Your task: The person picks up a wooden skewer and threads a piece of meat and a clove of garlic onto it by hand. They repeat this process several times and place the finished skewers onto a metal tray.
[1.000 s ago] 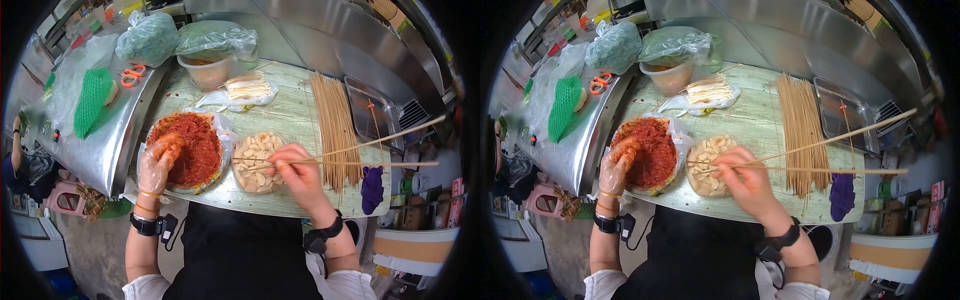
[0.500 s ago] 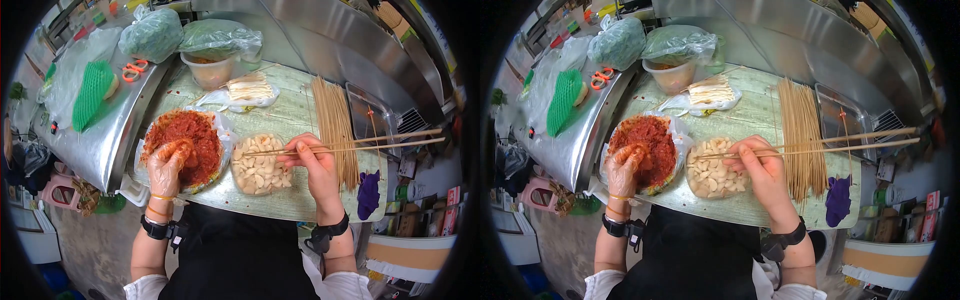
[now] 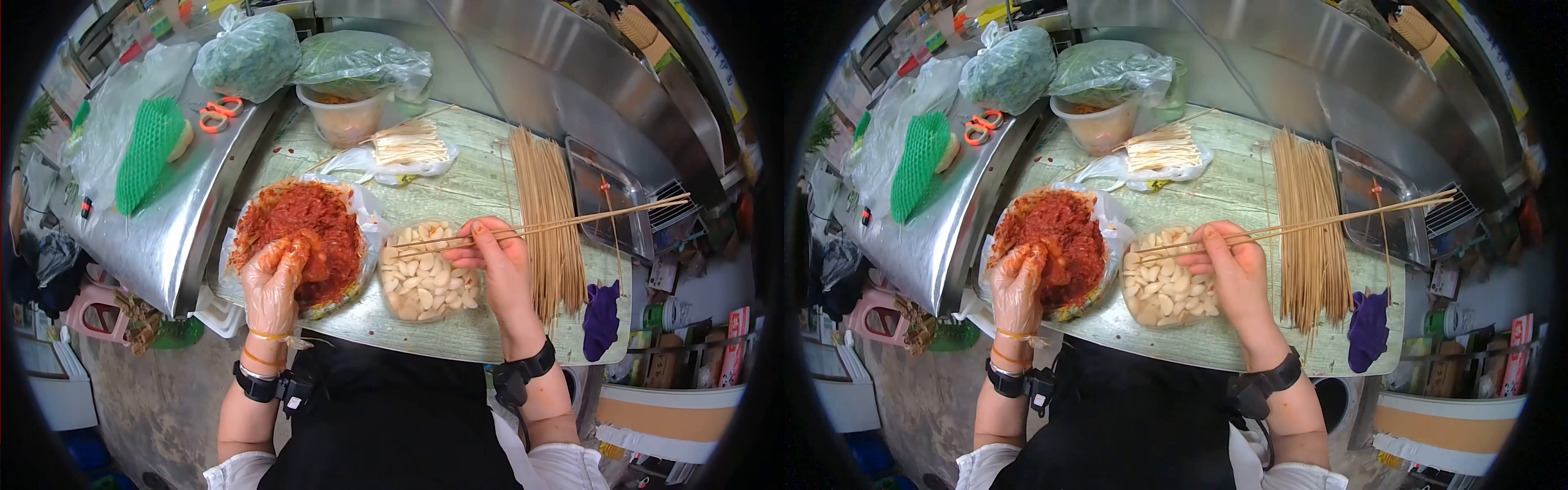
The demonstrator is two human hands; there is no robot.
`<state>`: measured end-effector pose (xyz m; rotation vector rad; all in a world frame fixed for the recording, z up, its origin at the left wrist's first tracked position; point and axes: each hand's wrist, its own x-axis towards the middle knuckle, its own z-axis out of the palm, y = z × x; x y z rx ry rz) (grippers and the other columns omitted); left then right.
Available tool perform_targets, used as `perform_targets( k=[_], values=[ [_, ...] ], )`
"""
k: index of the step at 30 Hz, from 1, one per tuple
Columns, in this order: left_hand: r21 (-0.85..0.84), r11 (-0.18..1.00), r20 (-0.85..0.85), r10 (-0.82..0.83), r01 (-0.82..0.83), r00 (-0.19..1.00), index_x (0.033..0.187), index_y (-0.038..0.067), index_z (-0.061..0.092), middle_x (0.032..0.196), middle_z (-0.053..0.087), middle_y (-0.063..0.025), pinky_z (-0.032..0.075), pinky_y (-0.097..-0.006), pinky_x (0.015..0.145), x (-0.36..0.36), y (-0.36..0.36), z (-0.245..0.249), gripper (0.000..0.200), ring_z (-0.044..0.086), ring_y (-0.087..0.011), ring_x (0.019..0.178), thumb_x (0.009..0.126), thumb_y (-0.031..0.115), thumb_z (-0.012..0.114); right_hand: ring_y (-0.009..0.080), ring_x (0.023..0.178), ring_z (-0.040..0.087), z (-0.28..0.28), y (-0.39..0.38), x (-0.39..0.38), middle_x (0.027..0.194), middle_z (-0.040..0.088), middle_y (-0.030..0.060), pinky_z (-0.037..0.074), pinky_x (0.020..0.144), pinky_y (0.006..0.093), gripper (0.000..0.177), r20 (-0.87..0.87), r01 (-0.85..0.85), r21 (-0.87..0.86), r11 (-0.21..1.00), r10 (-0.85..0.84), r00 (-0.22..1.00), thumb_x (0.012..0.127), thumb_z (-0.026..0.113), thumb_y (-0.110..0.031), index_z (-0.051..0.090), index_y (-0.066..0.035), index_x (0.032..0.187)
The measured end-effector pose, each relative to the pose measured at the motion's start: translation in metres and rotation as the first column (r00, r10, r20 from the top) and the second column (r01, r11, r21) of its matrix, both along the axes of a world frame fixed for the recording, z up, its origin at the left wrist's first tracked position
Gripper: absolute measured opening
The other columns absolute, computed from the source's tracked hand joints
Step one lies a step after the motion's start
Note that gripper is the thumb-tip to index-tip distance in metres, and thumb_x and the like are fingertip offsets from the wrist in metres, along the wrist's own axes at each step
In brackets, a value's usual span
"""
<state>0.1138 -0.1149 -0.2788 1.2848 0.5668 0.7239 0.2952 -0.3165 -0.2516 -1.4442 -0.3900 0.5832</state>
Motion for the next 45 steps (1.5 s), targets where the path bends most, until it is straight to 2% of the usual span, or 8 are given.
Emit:
perform_targets(
  k=[21, 23, 25, 28, 33, 39, 43, 45],
  values=[
    [-0.156, 0.982, 0.044, -0.097, 0.103, 0.994, 0.105, -0.008, 0.06, 0.089, 0.066, -0.0121, 0.054, -0.0287, 0.071, -0.005, -0.009, 0.001, 0.025, 0.064, -0.0164, 0.078, 0.093, 0.013, 0.053, 0.0217, 0.079, 0.067, -0.009, -0.012, -0.001, 0.093, 0.062, 0.0103, 0.053, 0.068, 0.0255, 0.023, -0.003, 0.05, 0.163, 0.985, -0.05, 0.999, 0.096, 0.05, -0.018, 0.057, 0.003, 0.098],
    [-0.206, 0.969, 0.046, -0.133, 0.14, 0.99, 0.106, -0.008, 0.059, 0.091, 0.066, -0.0135, 0.055, -0.0306, 0.072, -0.005, -0.009, 0.0, 0.027, 0.065, -0.0181, 0.078, 0.094, 0.015, 0.053, 0.025, 0.078, 0.068, -0.005, -0.019, 0.002, 0.091, 0.061, 0.011, 0.055, 0.068, 0.0283, 0.021, -0.126, 0.077, 0.305, 0.949, -0.04, 0.991, 0.096, 0.049, -0.016, 0.056, 0.003, 0.098],
    [-0.368, 0.87, 0.252, -0.246, 0.328, 0.936, 0.112, -0.007, 0.056, 0.097, 0.065, -0.0163, 0.056, -0.034, 0.073, -0.001, -0.014, -0.001, 0.032, 0.066, -0.0221, 0.081, 0.095, 0.021, 0.052, 0.0271, 0.078, 0.068, -0.009, -0.018, 0.001, 0.09, 0.061, 0.0113, 0.056, 0.068, 0.0313, 0.02, -0.184, 0.063, 0.375, 0.925, 0.007, 0.983, 0.095, 0.049, -0.015, 0.055, 0.002, 0.1],
    [-0.454, 0.783, 0.347, -0.284, 0.426, 0.894, 0.116, -0.005, 0.053, 0.107, 0.062, -0.0195, 0.057, -0.0363, 0.074, 0.005, -0.026, 0.0, 0.037, 0.066, -0.0261, 0.089, 0.096, 0.025, 0.05, 0.0297, 0.078, 0.068, -0.015, -0.009, -0.009, 0.093, 0.062, 0.0118, 0.057, 0.068, 0.035, 0.018, -0.395, 0.019, 0.472, 0.881, 0.192, 0.898, 0.095, 0.048, -0.014, 0.054, 0.001, 0.104],
    [-0.489, 0.68, 0.411, -0.372, 0.546, 0.832, 0.116, -0.009, 0.052, 0.113, 0.059, -0.0213, 0.056, -0.0375, 0.078, -0.001, -0.027, 0.011, 0.038, 0.063, -0.0281, 0.099, 0.096, 0.023, 0.051, 0.0306, 0.079, 0.068, -0.022, -0.005, -0.013, 0.095, 0.062, 0.0126, 0.057, 0.068, 0.0362, 0.018, -0.392, -0.026, 0.481, 0.877, 0.241, 0.888, 0.094, 0.047, -0.013, 0.053, 0.001, 0.104],
    [-0.459, 0.7, 0.327, -0.439, 0.547, 0.837, 0.118, -0.009, 0.051, 0.108, 0.06, -0.0208, 0.055, -0.036, 0.079, -0.01, -0.023, 0.013, 0.036, 0.064, -0.0263, 0.093, 0.09, 0.013, 0.059, 0.0305, 0.08, 0.068, -0.022, -0.003, -0.015, 0.095, 0.062, 0.0129, 0.057, 0.069, 0.0361, 0.018, -0.353, -0.053, 0.468, 0.882, 0.242, 0.904, 0.095, 0.047, -0.013, 0.053, 0.001, 0.103],
    [-0.53, 0.711, 0.309, -0.347, 0.463, 0.886, 0.117, -0.009, 0.052, 0.107, 0.06, -0.0211, 0.057, -0.0369, 0.074, -0.012, -0.025, 0.008, 0.035, 0.063, -0.0276, 0.093, 0.088, 0.009, 0.061, 0.026, 0.073, 0.067, -0.004, 0.003, -0.029, 0.093, 0.06, 0.0119, 0.058, 0.065, 0.0325, 0.019, -0.313, -0.013, 0.371, 0.929, 0.138, 0.94, 0.095, 0.046, -0.015, 0.054, 0.001, 0.097],
    [-0.517, 0.723, 0.363, -0.301, 0.459, 0.882, 0.118, -0.01, 0.051, 0.109, 0.06, -0.0201, 0.056, -0.0371, 0.077, -0.013, -0.022, 0.001, 0.036, 0.062, -0.0271, 0.096, 0.088, 0.007, 0.061, 0.0272, 0.076, 0.067, -0.005, -0.003, -0.025, 0.093, 0.059, 0.0121, 0.057, 0.067, 0.0339, 0.019, -0.256, -0.024, 0.421, 0.907, 0.144, 0.956, 0.095, 0.045, -0.015, 0.054, 0.002, 0.099]
  ],
)
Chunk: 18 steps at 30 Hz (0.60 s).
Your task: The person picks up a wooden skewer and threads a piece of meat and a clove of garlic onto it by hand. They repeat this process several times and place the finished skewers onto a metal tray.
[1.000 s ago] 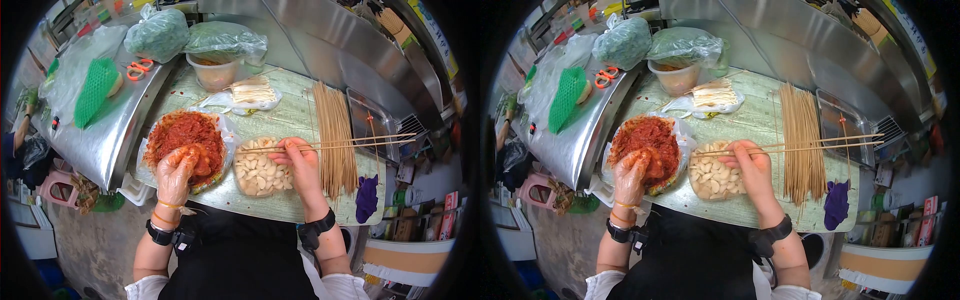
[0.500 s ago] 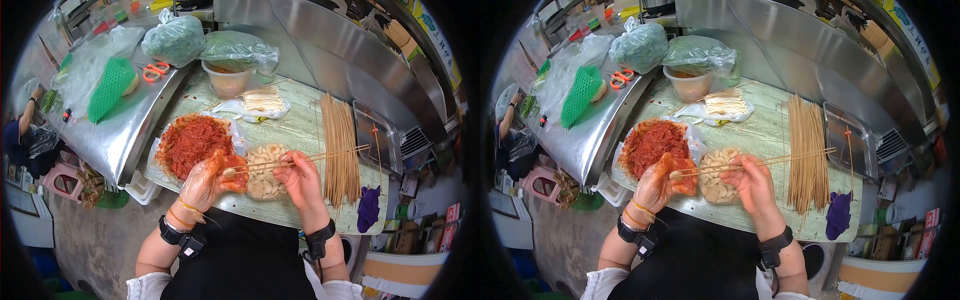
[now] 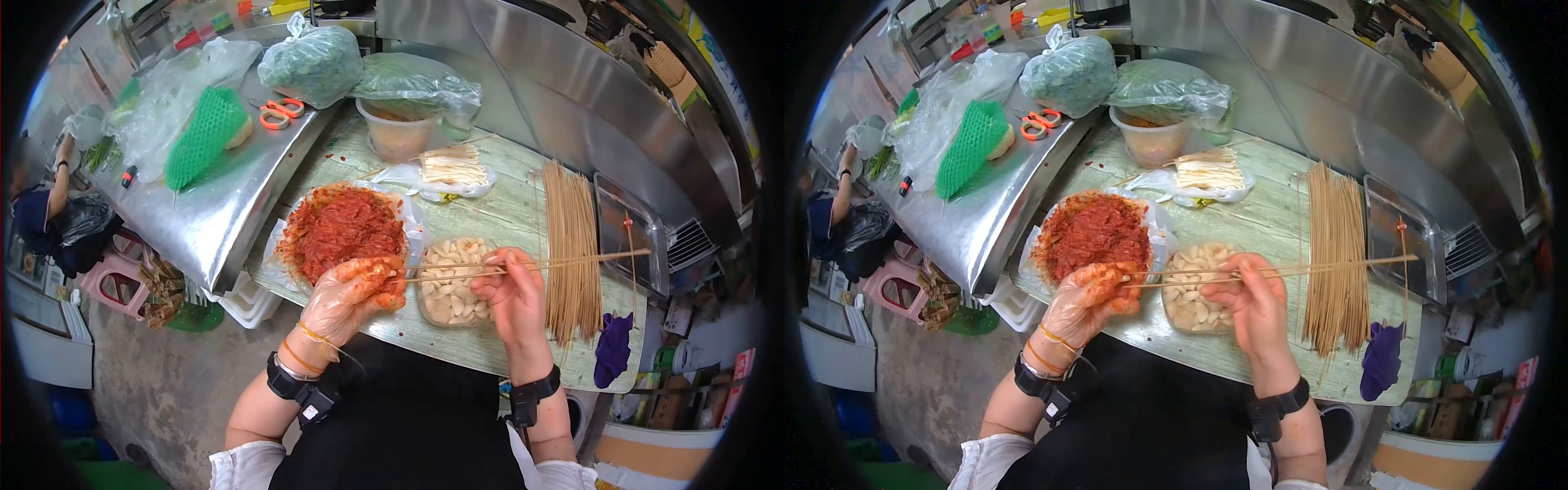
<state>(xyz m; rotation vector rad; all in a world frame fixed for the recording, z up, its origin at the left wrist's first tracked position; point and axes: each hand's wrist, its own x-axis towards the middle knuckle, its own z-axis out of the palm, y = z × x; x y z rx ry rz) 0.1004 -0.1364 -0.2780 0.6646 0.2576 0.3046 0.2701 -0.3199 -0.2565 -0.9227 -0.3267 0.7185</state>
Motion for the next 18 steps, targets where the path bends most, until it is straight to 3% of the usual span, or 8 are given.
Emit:
perform_targets(
  k=[5, 7, 11, 13, 17, 18],
  values=[
    [-0.023, 0.989, 0.022, 0.15, -0.149, 0.988, 0.119, -0.008, 0.051, 0.11, 0.06, -0.0172, 0.053, -0.0375, 0.086, 0.001, -0.001, 0.001, 0.033, 0.061, -0.0257, 0.1, 0.09, 0.008, 0.058, 0.0265, 0.076, 0.066, 0.016, -0.001, -0.022, 0.089, 0.055, 0.0115, 0.056, 0.069, 0.0338, 0.022, 0.262, 0.079, 0.015, 0.997, -0.08, 0.962, 0.095, 0.047, -0.017, 0.056, 0.003, 0.093],
    [-0.039, 0.979, 0.025, 0.2, -0.199, 0.98, 0.119, -0.008, 0.052, 0.111, 0.06, -0.0162, 0.053, -0.0372, 0.087, 0.003, -0.003, -0.001, 0.032, 0.06, -0.0253, 0.101, 0.091, 0.006, 0.057, 0.0227, 0.074, 0.063, 0.015, 0.0, -0.03, 0.089, 0.053, 0.0112, 0.055, 0.069, 0.0321, 0.025, 0.585, 0.137, 0.009, 0.991, -0.116, 0.803, 0.095, 0.048, -0.019, 0.058, 0.003, 0.086],
    [-0.16, 0.96, 0.081, 0.246, -0.231, 0.966, 0.119, -0.007, 0.052, 0.112, 0.059, -0.015, 0.053, -0.0344, 0.087, 0.007, -0.005, -0.004, 0.03, 0.06, -0.0242, 0.101, 0.092, 0.007, 0.055, 0.0195, 0.074, 0.059, 0.015, 0.004, -0.032, 0.087, 0.054, 0.0105, 0.053, 0.067, 0.0299, 0.024, 0.708, 0.161, 0.001, 0.987, -0.115, 0.697, 0.094, 0.048, -0.018, 0.059, 0.001, 0.084],
    [-0.175, 0.962, 0.125, 0.231, -0.208, 0.965, 0.119, -0.007, 0.052, 0.112, 0.059, -0.015, 0.053, -0.0332, 0.086, 0.009, -0.005, -0.007, 0.03, 0.06, -0.0239, 0.101, 0.092, 0.007, 0.055, 0.0183, 0.073, 0.057, 0.016, 0.005, -0.032, 0.085, 0.057, 0.0103, 0.051, 0.064, 0.0294, 0.022, 0.857, 0.192, -0.053, 0.98, -0.054, 0.513, 0.093, 0.049, -0.018, 0.06, -0.001, 0.085],
    [-0.218, 0.949, 0.125, 0.256, -0.226, 0.959, 0.121, -0.006, 0.05, 0.116, 0.057, -0.0161, 0.054, -0.0316, 0.087, 0.011, -0.006, -0.007, 0.035, 0.058, -0.0229, 0.105, 0.091, 0.01, 0.058, 0.0193, 0.072, 0.058, 0.024, 0.012, -0.038, 0.086, 0.06, 0.0103, 0.049, 0.062, 0.0292, 0.018, 0.904, 0.163, -0.034, 0.986, -0.039, 0.425, 0.092, 0.051, -0.015, 0.061, -0.002, 0.085],
    [-0.245, 0.945, 0.141, 0.256, -0.217, 0.956, 0.121, -0.006, 0.049, 0.116, 0.057, -0.0162, 0.054, -0.0317, 0.087, 0.012, -0.007, -0.007, 0.035, 0.058, -0.0227, 0.105, 0.091, 0.011, 0.057, 0.02, 0.072, 0.058, 0.025, 0.013, -0.04, 0.088, 0.061, 0.0105, 0.049, 0.062, 0.0288, 0.014, 0.938, 0.148, -0.013, 0.989, -0.039, 0.344, 0.09, 0.052, -0.012, 0.062, -0.002, 0.087]
  ],
)
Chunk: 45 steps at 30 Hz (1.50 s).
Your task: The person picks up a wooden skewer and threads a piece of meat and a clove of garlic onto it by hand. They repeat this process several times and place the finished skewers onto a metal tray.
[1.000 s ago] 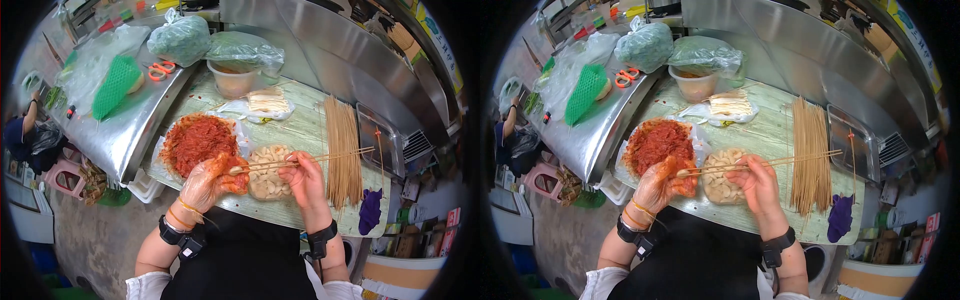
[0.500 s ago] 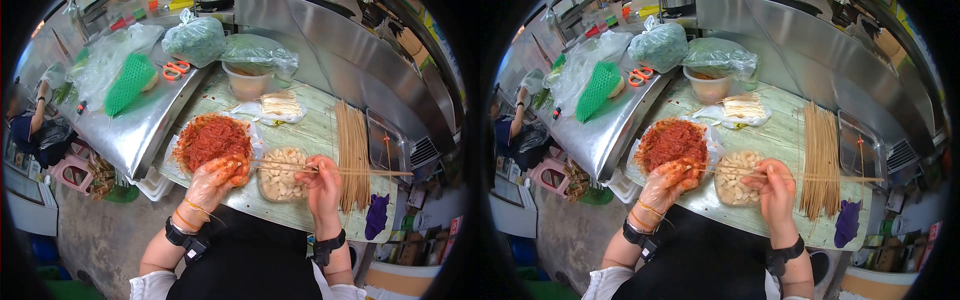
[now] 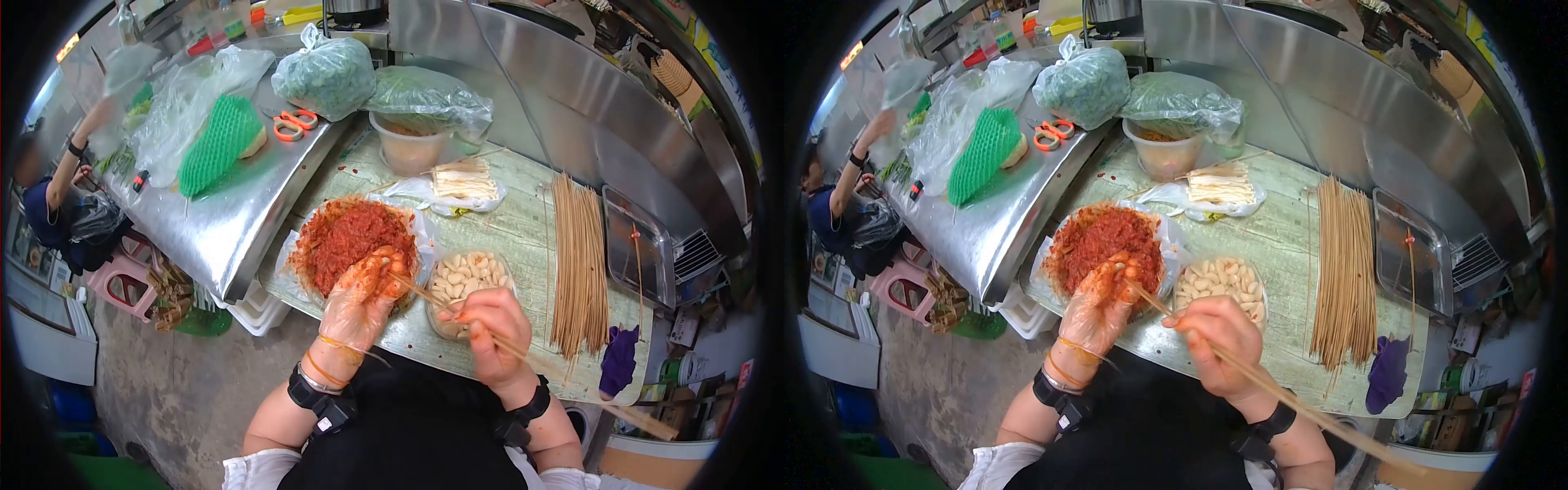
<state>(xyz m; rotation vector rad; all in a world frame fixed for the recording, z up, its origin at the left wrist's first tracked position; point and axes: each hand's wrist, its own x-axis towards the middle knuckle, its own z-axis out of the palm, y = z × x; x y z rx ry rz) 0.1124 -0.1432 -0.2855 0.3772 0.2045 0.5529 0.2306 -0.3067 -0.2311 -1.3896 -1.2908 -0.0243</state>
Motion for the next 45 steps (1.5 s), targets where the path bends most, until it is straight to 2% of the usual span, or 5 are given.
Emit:
perform_targets(
  k=[7, 10, 13, 22, 45],
  values=[
    [-0.077, 0.987, -0.056, 0.138, -0.142, 0.989, 0.121, -0.003, 0.051, 0.118, 0.057, -0.0159, 0.053, -0.0331, 0.088, 0.004, -0.003, -0.005, 0.031, 0.058, -0.0239, 0.107, 0.093, 0.009, 0.054, 0.0229, 0.074, 0.062, -0.001, 0.006, -0.004, 0.094, 0.061, 0.011, 0.051, 0.059, 0.0289, 0.019, 0.248, -0.087, -0.016, 0.996, 0.088, 0.965, 0.077, 0.062, 0.001, 0.063, -0.001, 0.096],
    [-0.092, 0.976, -0.068, 0.191, -0.197, 0.979, 0.121, -0.004, 0.05, 0.118, 0.057, -0.0164, 0.054, -0.0334, 0.087, 0.006, -0.002, -0.009, 0.031, 0.058, -0.0251, 0.108, 0.092, 0.007, 0.054, 0.0233, 0.078, 0.064, -0.001, 0.01, -0.004, 0.095, 0.062, 0.0143, 0.053, 0.064, 0.0291, 0.011, 0.332, -0.13, -0.021, 0.991, 0.13, 0.934, 0.087, 0.055, -0.006, 0.061, 0.0, 0.094],
    [-0.1, 0.974, -0.059, 0.199, -0.204, 0.978, 0.12, -0.004, 0.051, 0.118, 0.057, -0.0157, 0.054, -0.0336, 0.088, 0.006, 0.0, -0.008, 0.03, 0.058, -0.0246, 0.108, 0.092, 0.006, 0.054, 0.0245, 0.076, 0.065, -0.001, 0.016, -0.006, 0.095, 0.062, 0.015, 0.054, 0.062, 0.0289, 0.011, 0.37, -0.123, -0.005, 0.992, 0.116, 0.922, 0.083, 0.057, -0.001, 0.061, 0.001, 0.094],
    [-0.149, 0.962, -0.079, 0.218, -0.228, 0.973, 0.119, -0.004, 0.051, 0.118, 0.056, -0.0171, 0.053, -0.0327, 0.087, 0.007, 0.006, -0.012, 0.029, 0.057, -0.0238, 0.108, 0.094, 0.009, 0.052, 0.0267, 0.075, 0.062, -0.01, 0.026, -0.005, 0.098, 0.059, 0.0132, 0.052, 0.06, 0.0319, 0.033, 0.42, -0.178, 0.01, 0.984, 0.157, 0.894, 0.068, 0.069, 0.003, 0.061, -0.001, 0.1],
    [0.034, 0.946, 0.018, 0.322, -0.322, 0.947, 0.109, -0.004, 0.056, 0.108, 0.06, -0.0172, 0.058, -0.0321, 0.077, 0.006, 0.041, -0.033, 0.02, 0.063, -0.0238, 0.095, 0.093, 0.008, 0.054, 0.0257, 0.077, 0.061, -0.017, 0.068, -0.024, 0.098, 0.056, 0.0121, 0.051, 0.063, 0.0324, 0.028, 0.439, -0.165, -0.052, 0.985, 0.171, 0.882, 0.071, 0.062, -0.001, 0.06, 0.0, 0.098]
  ],
)
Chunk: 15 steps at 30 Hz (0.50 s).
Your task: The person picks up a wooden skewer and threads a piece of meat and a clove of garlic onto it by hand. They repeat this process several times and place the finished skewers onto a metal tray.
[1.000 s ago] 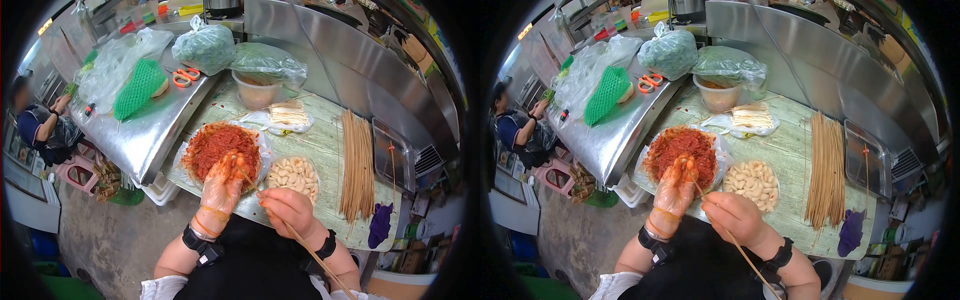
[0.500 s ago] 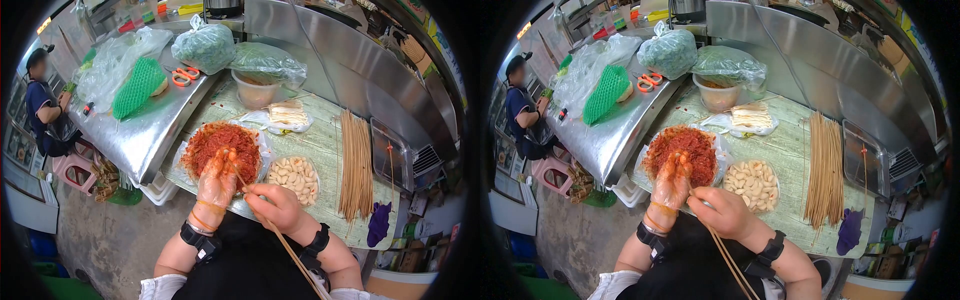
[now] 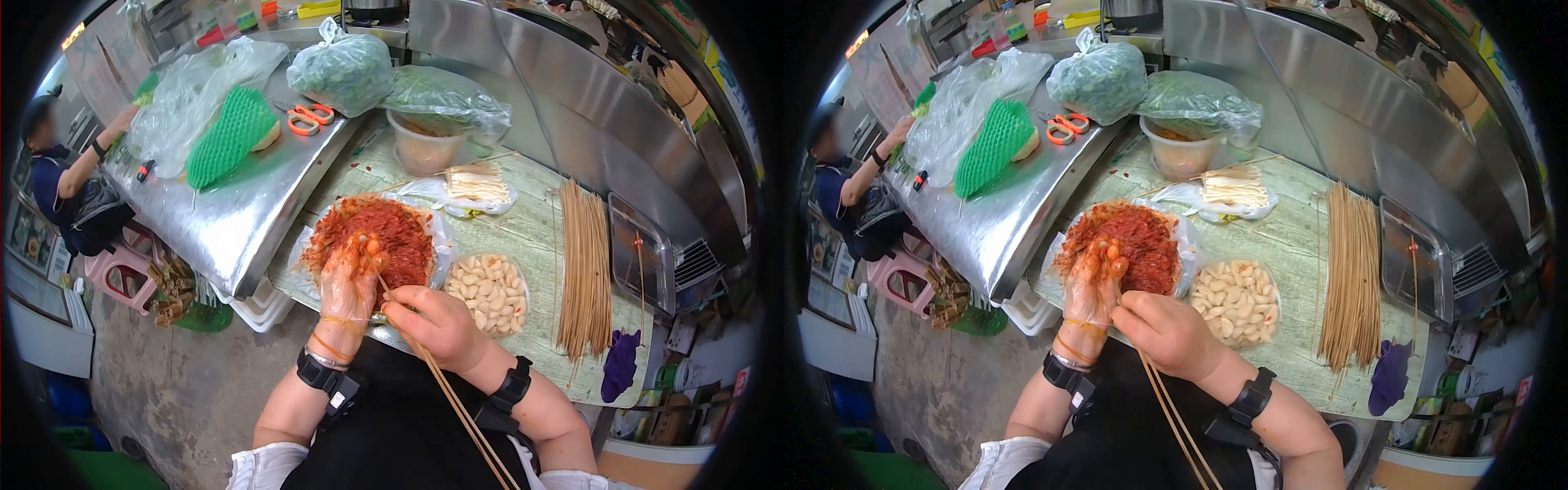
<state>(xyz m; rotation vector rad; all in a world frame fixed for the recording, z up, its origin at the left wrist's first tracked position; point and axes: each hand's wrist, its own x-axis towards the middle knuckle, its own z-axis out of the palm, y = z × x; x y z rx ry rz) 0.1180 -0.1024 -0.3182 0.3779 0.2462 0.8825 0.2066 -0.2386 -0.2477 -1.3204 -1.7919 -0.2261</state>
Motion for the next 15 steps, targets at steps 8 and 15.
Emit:
perform_targets(
  k=[8, 15],
  values=[
    [-0.016, 0.998, -0.074, 0.052, -0.053, 0.996, 0.11, -0.004, 0.055, 0.107, 0.061, -0.0173, 0.058, -0.0314, 0.077, 0.0007, 0.0036, 0.0008, 0.021, 0.064, -0.024, 0.094, 0.093, 0.008, 0.053, 0.0235, 0.075, 0.063, -0.0067, 0.0082, -0.0059, 0.092, 0.059, 0.0115, 0.053, 0.059, 0.0294, 0.028, -0.101, 0.065, -0.005, 0.998, -0.065, 0.993, 0.071, 0.066, 0.005, 0.062, -0.002, 0.097],
    [0.075, 0.992, -0.148, 0.109, -0.099, 0.983, 0.11, -0.004, 0.054, 0.106, 0.061, -0.0154, 0.058, -0.0319, 0.077, -0.0001, 0.0027, 0.0057, 0.02, 0.064, -0.0237, 0.095, 0.094, 0.006, 0.051, 0.0251, 0.079, 0.062, -0.0059, 0.0071, -0.0071, 0.095, 0.057, 0.011, 0.052, 0.063, 0.0316, 0.026, -0.06, 0.069, -0.034, 0.997, -0.071, 0.996, 0.072, 0.064, 0.001, 0.062, 0.0, 0.098]
  ],
)
